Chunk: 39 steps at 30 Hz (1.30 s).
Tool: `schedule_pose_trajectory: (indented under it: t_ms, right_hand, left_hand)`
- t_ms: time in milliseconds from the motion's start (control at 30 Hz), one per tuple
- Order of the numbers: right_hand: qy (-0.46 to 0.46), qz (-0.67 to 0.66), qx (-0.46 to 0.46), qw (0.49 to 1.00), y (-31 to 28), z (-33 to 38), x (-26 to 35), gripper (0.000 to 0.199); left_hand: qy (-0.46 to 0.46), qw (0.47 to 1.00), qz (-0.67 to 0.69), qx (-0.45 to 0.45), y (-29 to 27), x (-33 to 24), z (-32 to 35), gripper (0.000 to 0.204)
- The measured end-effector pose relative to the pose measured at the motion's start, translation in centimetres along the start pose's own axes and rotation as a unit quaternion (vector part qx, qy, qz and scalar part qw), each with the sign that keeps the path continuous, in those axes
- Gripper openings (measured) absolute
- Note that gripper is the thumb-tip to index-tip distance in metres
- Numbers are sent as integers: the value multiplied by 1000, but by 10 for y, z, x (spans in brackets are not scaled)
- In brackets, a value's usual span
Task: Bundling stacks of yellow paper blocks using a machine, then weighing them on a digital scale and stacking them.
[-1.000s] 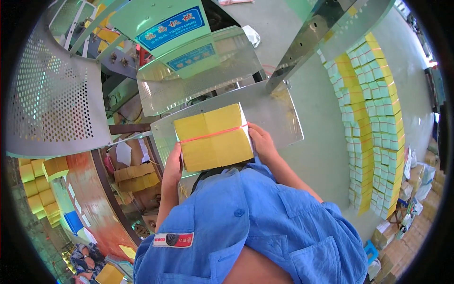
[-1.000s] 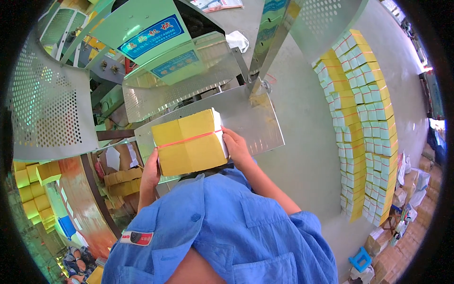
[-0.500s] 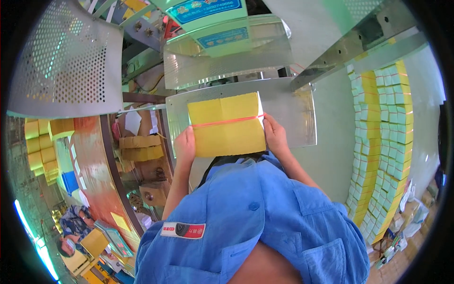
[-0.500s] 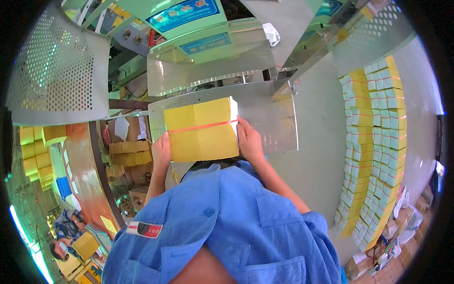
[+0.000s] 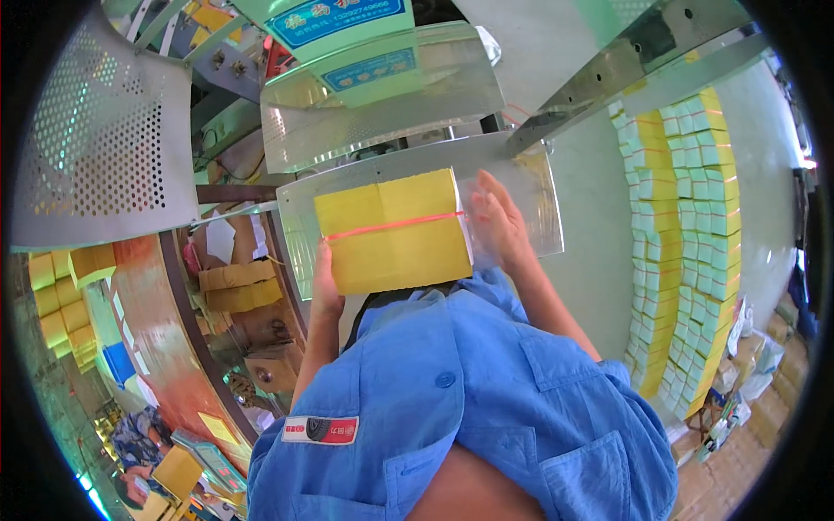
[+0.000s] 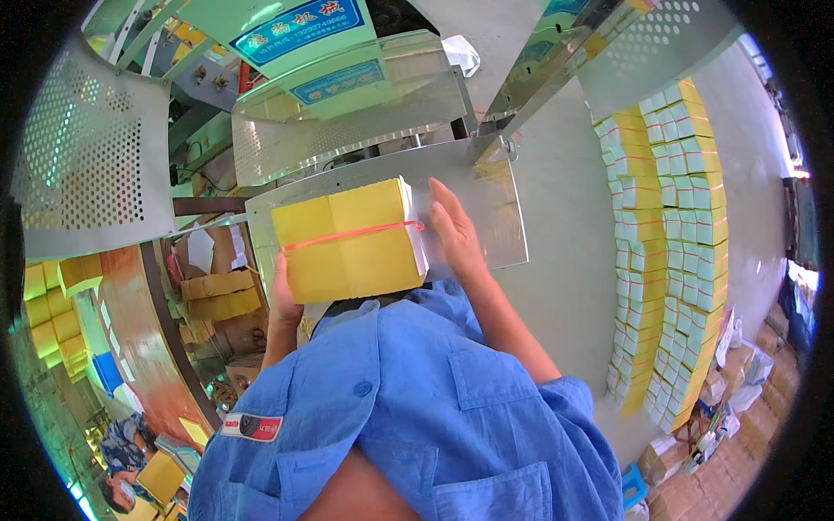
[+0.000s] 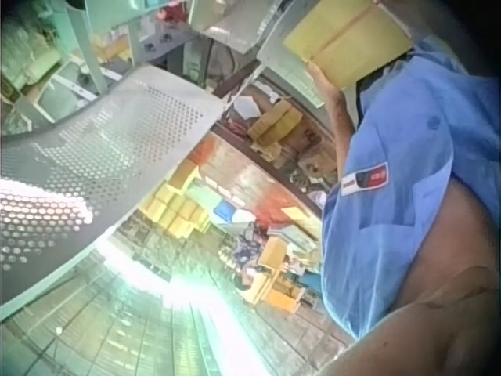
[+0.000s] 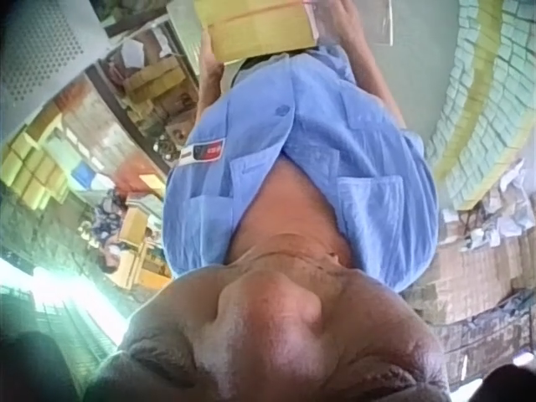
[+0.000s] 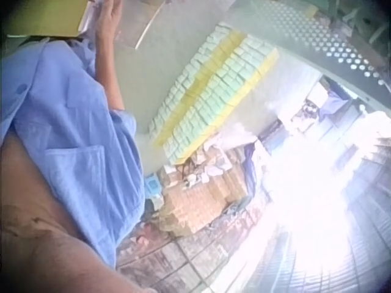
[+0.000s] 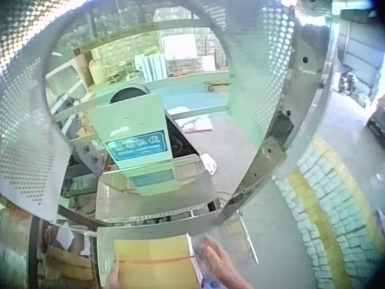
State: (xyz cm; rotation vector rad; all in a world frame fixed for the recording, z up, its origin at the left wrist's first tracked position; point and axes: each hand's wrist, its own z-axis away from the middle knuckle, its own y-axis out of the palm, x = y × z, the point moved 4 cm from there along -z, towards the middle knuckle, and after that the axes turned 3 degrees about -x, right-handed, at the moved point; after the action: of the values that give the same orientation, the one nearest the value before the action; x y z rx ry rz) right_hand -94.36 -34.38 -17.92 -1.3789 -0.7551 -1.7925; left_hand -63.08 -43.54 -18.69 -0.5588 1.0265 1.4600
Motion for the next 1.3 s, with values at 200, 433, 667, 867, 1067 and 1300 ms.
schedule_pose_trajectory:
  t_ms: [200, 433, 667, 867, 1067, 1300]
  right_hand:
    - [-53, -78, 128, 987, 40, 11, 1, 58]
    - [-54, -110, 109, 986, 42, 17, -7, 57]
    - [18, -144, -19, 989, 9, 5, -36, 55]
    - [98, 63, 8, 993, 26, 3, -18, 41]
    - [-46, -198, 46, 978, 26, 3, 39, 36]
    - [-3, -166, 12, 986, 11, -3, 24, 44]
  left_hand:
    - [-27, 999, -3, 45, 16, -2, 1, 57]
    - [-50, 993, -55, 91, 14, -8, -1, 60]
    - [-82, 992, -74, 66, -30, -43, -40, 67]
    - [-67, 983, -168, 26, -12, -18, -51, 52]
    - [136, 976, -148, 83, -15, -24, -21, 44]
    - [186, 939, -220, 189, 0, -37, -10, 47]
